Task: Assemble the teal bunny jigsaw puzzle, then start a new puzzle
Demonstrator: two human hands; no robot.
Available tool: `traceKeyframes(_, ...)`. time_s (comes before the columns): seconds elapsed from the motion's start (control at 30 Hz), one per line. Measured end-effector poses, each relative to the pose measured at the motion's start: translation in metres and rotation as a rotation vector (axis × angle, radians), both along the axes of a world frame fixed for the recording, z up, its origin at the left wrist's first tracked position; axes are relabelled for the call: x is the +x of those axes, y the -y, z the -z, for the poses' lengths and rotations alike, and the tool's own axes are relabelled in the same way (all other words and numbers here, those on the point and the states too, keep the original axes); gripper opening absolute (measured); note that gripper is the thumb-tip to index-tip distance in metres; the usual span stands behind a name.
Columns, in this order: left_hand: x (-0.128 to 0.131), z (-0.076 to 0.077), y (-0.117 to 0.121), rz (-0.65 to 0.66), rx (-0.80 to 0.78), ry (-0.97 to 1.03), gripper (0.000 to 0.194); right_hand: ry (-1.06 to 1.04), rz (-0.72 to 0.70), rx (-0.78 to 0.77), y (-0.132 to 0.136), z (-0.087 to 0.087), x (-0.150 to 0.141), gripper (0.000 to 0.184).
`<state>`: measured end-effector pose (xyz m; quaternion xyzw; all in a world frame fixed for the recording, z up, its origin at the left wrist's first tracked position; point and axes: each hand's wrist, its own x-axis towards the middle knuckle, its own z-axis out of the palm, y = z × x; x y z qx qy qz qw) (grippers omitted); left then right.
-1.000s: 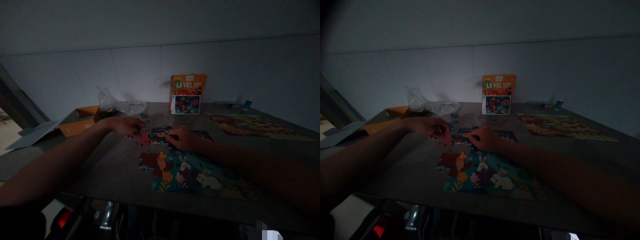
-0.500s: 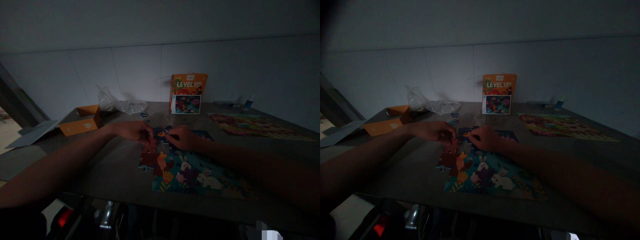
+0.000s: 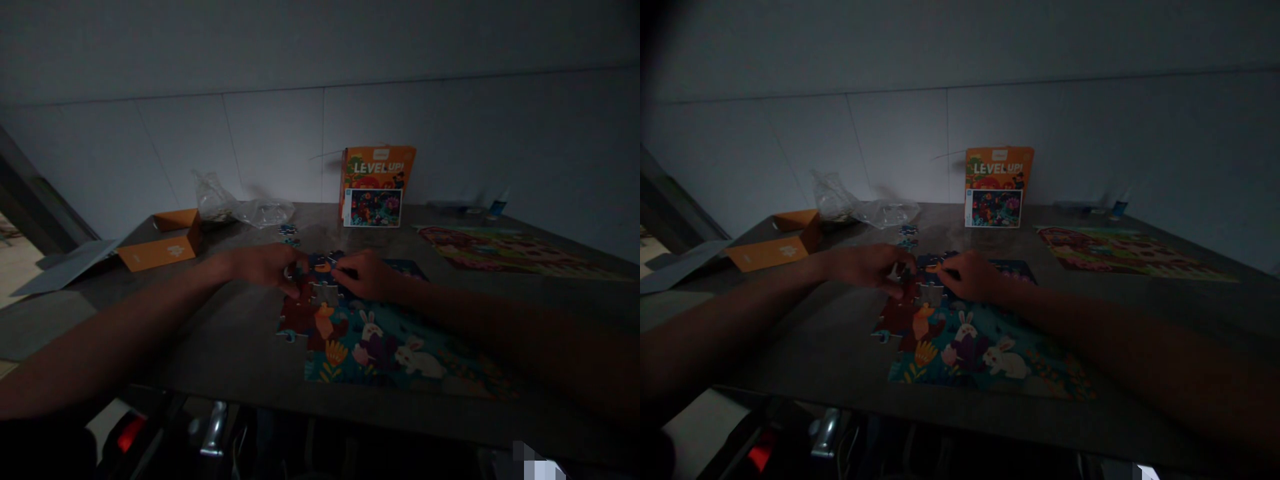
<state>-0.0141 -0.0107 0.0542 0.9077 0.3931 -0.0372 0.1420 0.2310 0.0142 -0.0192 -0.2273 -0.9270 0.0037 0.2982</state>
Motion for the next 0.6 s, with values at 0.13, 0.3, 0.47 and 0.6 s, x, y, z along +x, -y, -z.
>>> traceKeyframes(0.13,-0.0015,0.002,-0.002,0.02,0.047,-0.027,0.034,-0.003,-0.009,-0.009,0.0,-0.0002,0.0,0.036)
traceKeyframes(0.3,-0.0022,0.0041,-0.0051,0.049,-0.013,-0.003,0.026,0.0,-0.008,-0.022,0.0011,-0.0016,-0.0004,0.036)
traceKeyframes(0.47,-0.0008,0.0055,-0.0051,-0.015,-0.014,-0.021,0.027,0.002,0.009,-0.021,0.0013,-0.0011,-0.0009,0.036)
traceKeyframes(0.6,0.0008,0.0075,-0.0053,-0.053,-0.051,-0.004,0.026,0.005,0.017,-0.029,0.0005,0.0005,-0.0006,0.036)
